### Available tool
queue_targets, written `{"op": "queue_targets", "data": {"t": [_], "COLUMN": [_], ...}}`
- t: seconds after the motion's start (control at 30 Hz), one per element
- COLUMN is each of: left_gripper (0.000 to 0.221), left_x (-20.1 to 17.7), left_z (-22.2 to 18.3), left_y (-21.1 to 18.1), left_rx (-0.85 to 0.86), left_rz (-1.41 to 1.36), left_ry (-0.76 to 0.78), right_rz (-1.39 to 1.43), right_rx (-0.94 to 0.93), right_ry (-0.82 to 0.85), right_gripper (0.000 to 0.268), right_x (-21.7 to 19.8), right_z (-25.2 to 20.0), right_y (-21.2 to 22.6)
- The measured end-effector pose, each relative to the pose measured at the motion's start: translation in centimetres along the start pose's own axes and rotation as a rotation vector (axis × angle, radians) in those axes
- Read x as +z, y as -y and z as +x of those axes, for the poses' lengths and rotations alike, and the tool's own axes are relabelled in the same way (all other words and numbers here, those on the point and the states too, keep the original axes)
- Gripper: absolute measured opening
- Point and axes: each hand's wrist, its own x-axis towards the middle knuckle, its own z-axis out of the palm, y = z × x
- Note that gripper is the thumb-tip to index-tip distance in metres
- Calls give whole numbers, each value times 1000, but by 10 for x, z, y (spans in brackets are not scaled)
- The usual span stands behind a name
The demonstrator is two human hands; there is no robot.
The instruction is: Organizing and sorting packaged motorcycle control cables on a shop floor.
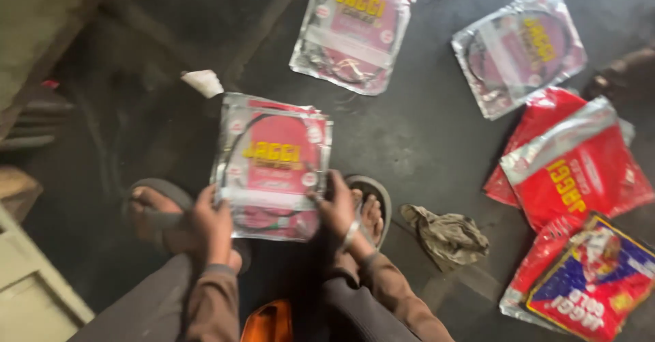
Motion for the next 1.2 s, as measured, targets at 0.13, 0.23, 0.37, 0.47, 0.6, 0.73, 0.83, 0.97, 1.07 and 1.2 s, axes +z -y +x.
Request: {"op": "queue_targets", "data": {"t": [0.13, 0.23, 0.37, 0.47, 0.6, 0.73, 0.83, 0.97, 1.07, 1.2], "left_gripper": [36, 32, 31, 34, 44, 49, 53, 55, 55, 57], "left_x": [-12, -12, -15, -19, -17, -14, -9, -8, 1, 14], "left_z": [14, 22, 23, 19, 12, -4, -14, -19, -27, -37], "left_y": [-2, -4, -19, -27, -45, -68, -79, -99, -114, -140], "left_rx": [1, 99, 92, 89, 137, 212, 266, 283, 293, 312], "left_rz": [-34, 74, 132, 163, 271, 330, 320, 315, 294, 224], "left_ry": [52, 59, 14, -1, -33, -64, -105, -145, -135, -89], "right_rz": [-27, -212, -158, -204, -483, -769, -963, -1039, -1086, -1105], "right_rx": [199, -191, -238, -314, -261, -321, -215, -2, 12, -97], "right_ry": [36, -58, -31, -230, -468, -472, -410, -287, -297, -330], "right_gripper": [52, 52, 64, 52, 41, 77, 86, 90, 86, 82], "right_x": [13, -2, -56, -114, -210, -287, -315, -302, -287, -268], "right_z": [4, -1, -10, -9, 16, 105, 157, 170, 141, 92], "right_y": [5, 4, 22, 3, -58, -134, -134, -139, -149, -127]}}
